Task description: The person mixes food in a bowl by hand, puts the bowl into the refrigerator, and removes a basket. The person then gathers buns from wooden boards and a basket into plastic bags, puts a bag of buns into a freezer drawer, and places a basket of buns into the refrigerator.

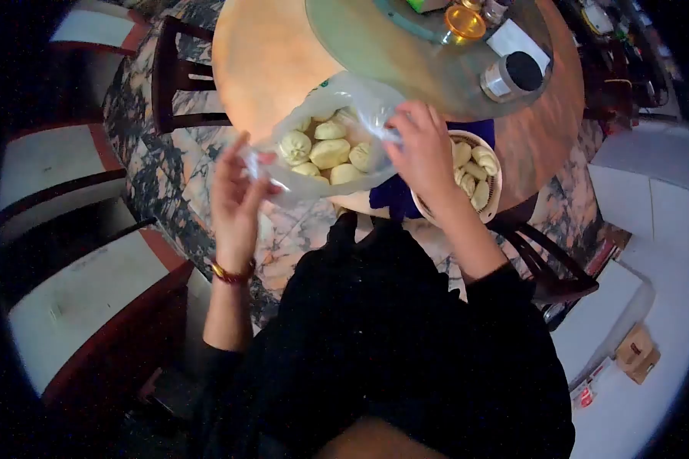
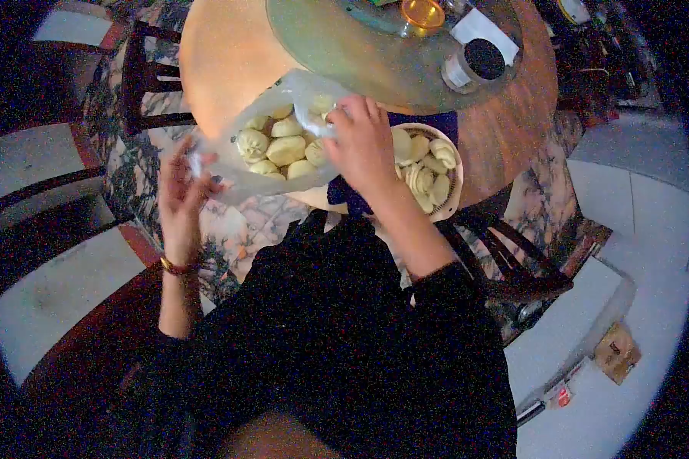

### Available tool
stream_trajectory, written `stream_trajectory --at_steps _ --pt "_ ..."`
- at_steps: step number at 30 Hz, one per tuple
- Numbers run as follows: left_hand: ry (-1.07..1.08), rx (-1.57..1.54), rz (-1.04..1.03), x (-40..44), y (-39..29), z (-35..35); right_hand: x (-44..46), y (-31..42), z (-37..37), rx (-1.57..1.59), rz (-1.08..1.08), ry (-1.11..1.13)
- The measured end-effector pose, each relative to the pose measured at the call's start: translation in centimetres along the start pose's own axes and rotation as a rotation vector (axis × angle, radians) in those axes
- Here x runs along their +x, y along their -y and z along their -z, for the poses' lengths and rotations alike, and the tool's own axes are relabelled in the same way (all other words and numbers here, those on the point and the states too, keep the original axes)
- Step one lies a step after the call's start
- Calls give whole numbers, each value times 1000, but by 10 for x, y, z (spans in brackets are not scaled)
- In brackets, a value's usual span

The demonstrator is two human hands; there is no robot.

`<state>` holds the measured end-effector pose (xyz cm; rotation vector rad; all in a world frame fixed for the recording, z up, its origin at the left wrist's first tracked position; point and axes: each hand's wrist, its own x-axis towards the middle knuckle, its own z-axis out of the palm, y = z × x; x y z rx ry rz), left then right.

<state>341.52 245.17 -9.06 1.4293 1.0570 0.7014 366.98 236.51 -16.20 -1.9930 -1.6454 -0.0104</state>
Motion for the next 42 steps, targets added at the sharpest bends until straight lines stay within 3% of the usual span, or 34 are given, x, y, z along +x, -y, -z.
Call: stream_trajectory --at_steps 2,3,5,7,10,11,15,18,22,27,29,30,32,33,36,37,39,40,41,42 --pt "-168 50 -33 27 -14 18 25 -8 0 347 -289 106" --pt "-171 9 -138 43 -11 36 36 -6 5 349 -274 103" --pt "-171 -50 -159 65 -28 54 62 1 29 1081 -537 -41" --pt "-113 -3 -231 58 -59 46 65 1 52 1204 -472 -187" --pt "-20 13 -272 29 -79 17 32 -12 59 1153 -438 -205" --pt "7 -19 -256 21 -81 14 16 -14 55 1202 -538 -187" --pt "-49 40 9 14 -10 48 -48 -13 25 1322 -744 -30" --pt "-37 109 22 -2 1 44 -56 10 28 1220 -681 113" --pt "-80 268 -77 14 47 51 -56 10 10 1143 -706 59" --pt "41 36 -46 11 8 27 -30 26 31 1085 -596 -45" --pt "267 270 121 -11 -3 34 -49 31 38 927 -532 144" --pt "292 236 185 -24 9 44 -67 28 35 929 -501 197" --pt "339 324 303 -48 60 71 -108 11 15 899 -709 273" --pt "356 447 355 -58 87 81 -119 3 11 899 -708 274" --pt "440 407 503 -80 126 82 -134 -5 10 964 -837 291" --pt "440 408 499 -78 128 83 -129 -5 11 965 -836 287" --pt "434 697 172 -64 108 76 -107 -4 19 848 -695 187" --pt "357 646 71 -55 104 76 -90 -2 26 838 -524 97" --pt "314 592 134 -44 63 70 -69 7 41 839 -519 97" --pt "226 516 34 -36 47 69 -46 17 56 689 -342 19"
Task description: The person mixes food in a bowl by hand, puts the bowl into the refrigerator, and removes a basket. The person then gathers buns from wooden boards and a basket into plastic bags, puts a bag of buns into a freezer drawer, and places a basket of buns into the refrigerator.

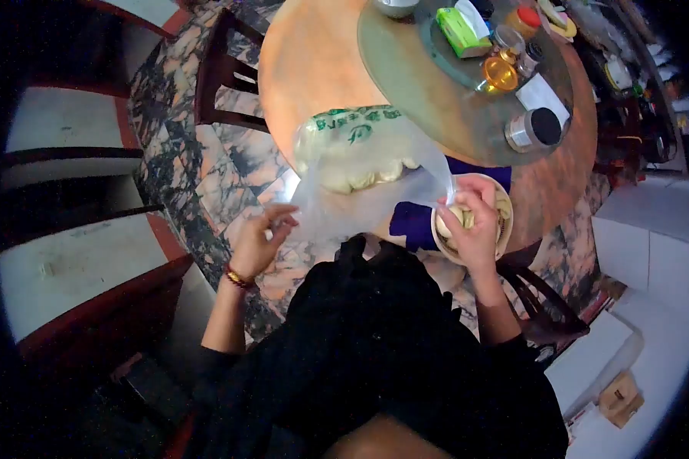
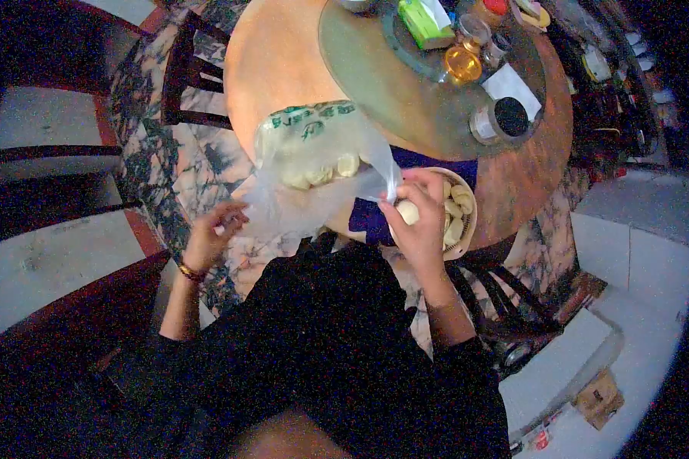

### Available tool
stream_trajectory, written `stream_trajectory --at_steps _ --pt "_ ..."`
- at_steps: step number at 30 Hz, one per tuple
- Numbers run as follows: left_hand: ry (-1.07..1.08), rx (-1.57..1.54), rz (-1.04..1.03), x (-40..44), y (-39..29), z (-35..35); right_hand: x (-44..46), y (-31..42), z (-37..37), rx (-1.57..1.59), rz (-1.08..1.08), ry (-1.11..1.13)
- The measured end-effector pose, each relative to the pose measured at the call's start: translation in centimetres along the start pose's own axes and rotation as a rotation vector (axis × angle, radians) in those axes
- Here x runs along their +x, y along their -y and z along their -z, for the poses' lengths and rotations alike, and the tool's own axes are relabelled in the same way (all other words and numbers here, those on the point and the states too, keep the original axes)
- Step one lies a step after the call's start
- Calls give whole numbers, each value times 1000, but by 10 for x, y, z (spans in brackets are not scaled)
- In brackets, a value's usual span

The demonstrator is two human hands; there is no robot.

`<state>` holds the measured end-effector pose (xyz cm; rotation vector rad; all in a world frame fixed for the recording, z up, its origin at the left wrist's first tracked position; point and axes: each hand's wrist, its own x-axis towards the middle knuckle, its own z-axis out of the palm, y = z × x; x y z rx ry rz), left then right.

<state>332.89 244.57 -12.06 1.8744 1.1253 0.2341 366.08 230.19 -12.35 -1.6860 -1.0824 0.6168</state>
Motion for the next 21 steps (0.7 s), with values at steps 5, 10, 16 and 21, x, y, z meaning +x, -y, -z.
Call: stream_trajectory --at_steps 5,10,16,21 --pt "-115 -109 -115 20 -69 31 52 7 -32 43 302 106" --pt "-32 130 -383 43 -93 -3 61 15 -83 71 417 336" --pt "69 426 -437 49 -103 -21 48 -8 -128 85 406 429" --pt "-35 302 -488 59 -45 -27 17 -31 -137 47 -55 515"
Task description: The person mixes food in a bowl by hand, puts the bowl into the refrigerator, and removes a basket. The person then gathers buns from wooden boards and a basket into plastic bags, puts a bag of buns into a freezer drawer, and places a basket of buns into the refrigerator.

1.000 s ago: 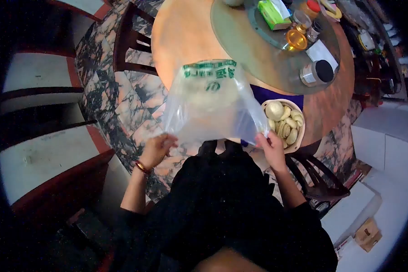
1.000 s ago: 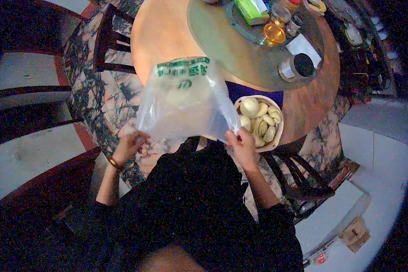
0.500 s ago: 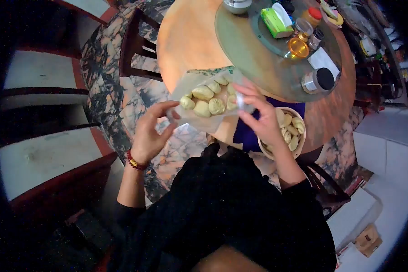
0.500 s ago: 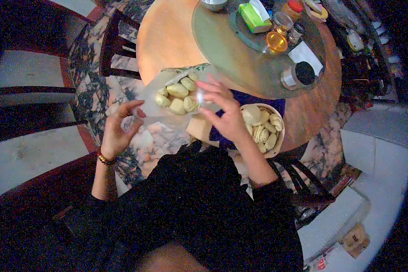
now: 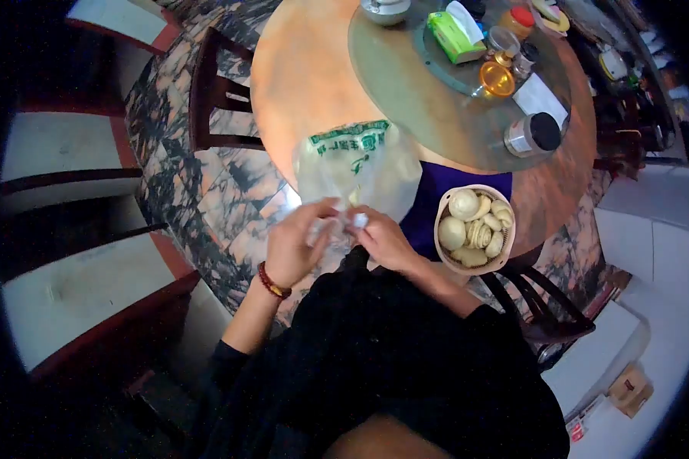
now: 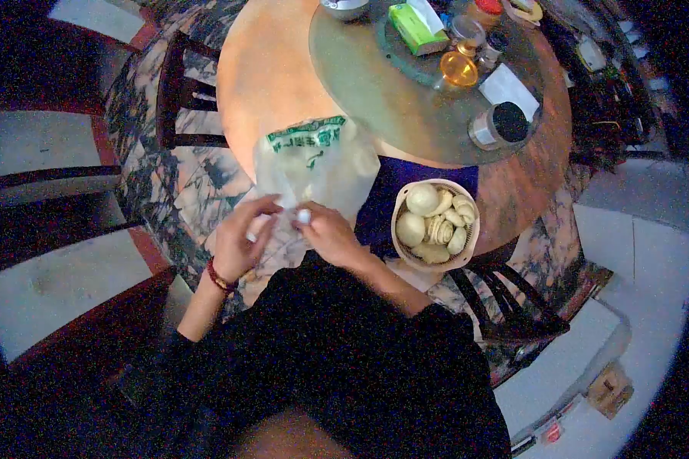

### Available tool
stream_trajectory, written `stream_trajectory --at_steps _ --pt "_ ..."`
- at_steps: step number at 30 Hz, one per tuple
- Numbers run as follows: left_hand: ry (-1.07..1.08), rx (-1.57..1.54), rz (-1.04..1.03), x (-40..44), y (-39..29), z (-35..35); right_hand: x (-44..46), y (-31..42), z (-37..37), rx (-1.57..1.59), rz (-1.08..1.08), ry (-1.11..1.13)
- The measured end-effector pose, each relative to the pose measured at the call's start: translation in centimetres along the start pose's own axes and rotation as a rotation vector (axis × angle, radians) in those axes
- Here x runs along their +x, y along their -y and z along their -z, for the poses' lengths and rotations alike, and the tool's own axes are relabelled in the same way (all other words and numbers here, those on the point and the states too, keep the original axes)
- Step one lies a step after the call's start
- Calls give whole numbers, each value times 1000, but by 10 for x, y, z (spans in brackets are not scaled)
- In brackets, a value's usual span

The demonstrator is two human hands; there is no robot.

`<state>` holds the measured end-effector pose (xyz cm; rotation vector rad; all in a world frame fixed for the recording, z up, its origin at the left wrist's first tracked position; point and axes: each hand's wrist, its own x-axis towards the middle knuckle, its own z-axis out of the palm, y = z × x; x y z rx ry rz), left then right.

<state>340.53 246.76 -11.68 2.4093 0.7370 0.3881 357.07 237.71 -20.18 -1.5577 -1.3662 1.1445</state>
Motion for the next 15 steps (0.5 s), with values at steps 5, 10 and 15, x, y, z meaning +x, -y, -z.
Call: stream_trajectory --at_steps 5,10,15 --pt "124 -921 1164 -42 99 -51 -18 -51 -8 231 -156 -249" --pt "419 -1849 1050 -19 63 -92 -7 6 -15 -5 80 -311" --pt "426 -1732 1149 30 65 -127 -24 5 -19 -43 -95 -127"
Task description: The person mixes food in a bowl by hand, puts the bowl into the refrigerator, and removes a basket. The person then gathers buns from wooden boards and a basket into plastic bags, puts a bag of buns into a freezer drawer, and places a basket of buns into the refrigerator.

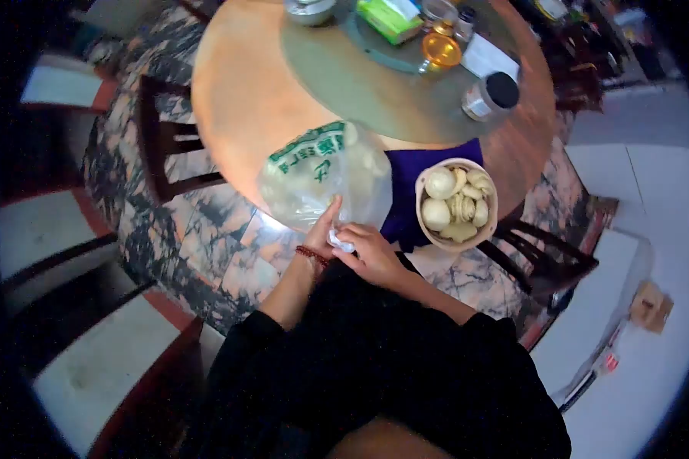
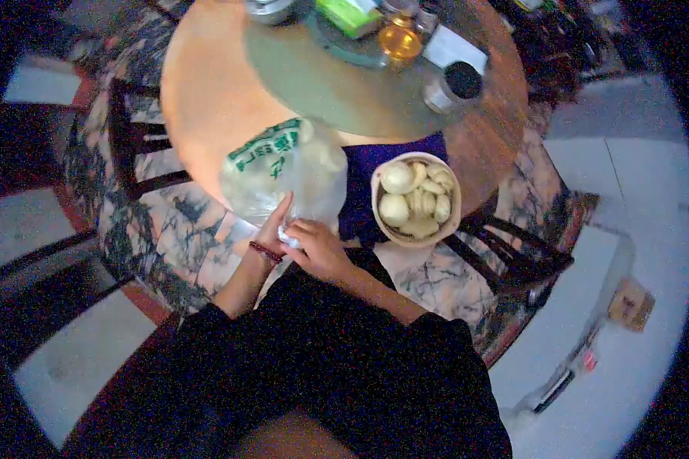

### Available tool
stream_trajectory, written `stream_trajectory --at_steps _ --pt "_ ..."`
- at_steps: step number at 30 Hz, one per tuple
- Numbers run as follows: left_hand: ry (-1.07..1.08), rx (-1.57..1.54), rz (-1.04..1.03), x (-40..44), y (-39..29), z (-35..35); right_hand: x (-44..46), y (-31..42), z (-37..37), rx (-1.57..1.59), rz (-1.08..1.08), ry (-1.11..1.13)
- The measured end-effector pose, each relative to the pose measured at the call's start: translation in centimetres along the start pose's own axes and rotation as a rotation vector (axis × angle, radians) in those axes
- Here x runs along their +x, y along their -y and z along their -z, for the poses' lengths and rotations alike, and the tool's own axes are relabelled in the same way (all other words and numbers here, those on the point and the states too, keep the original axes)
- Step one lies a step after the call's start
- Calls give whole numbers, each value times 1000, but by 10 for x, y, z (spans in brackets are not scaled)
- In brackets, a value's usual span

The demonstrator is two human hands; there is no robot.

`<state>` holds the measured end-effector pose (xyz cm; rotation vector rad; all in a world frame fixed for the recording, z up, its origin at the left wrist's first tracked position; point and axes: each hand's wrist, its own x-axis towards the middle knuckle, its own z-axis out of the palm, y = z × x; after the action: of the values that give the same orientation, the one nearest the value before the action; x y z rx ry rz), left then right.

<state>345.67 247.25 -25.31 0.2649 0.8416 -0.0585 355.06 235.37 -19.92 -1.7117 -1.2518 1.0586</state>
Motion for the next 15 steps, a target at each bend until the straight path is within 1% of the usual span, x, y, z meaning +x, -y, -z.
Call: stream_trajectory --at_steps 2,3,4,5,6,7,9,10,11,12,13,14,15 --pt "-8 -107 -6 8 3 -7 -14 -1 1 -352 275 -190" --pt "4 -84 20 28 4 19 -22 4 1 -357 251 -218" --pt "101 -20 -140 57 8 66 -32 14 2 -292 180 -316" --pt "72 15 -204 54 5 58 -42 17 3 -231 113 -411" --pt "39 52 -266 51 2 49 -52 15 2 -86 -7 -502" --pt "-130 73 -233 20 -11 8 -64 6 2 -23 -86 -550" --pt "-116 246 -263 12 -32 29 -95 -22 2 275 -286 -577" --pt "71 261 -342 14 -47 54 -113 -43 -3 325 -253 -711" --pt "57 290 -421 6 -53 54 -132 -39 4 454 -234 -782" --pt "40 321 -501 -5 -58 45 -153 -58 5 467 -305 -792" --pt "-68 349 -552 -19 -58 37 -175 -80 3 482 -377 -792" --pt "-181 379 -597 -38 -58 20 -196 -93 6 493 -359 -800" --pt "-117 324 -625 -49 -53 9 -219 -104 7 376 -386 -849"
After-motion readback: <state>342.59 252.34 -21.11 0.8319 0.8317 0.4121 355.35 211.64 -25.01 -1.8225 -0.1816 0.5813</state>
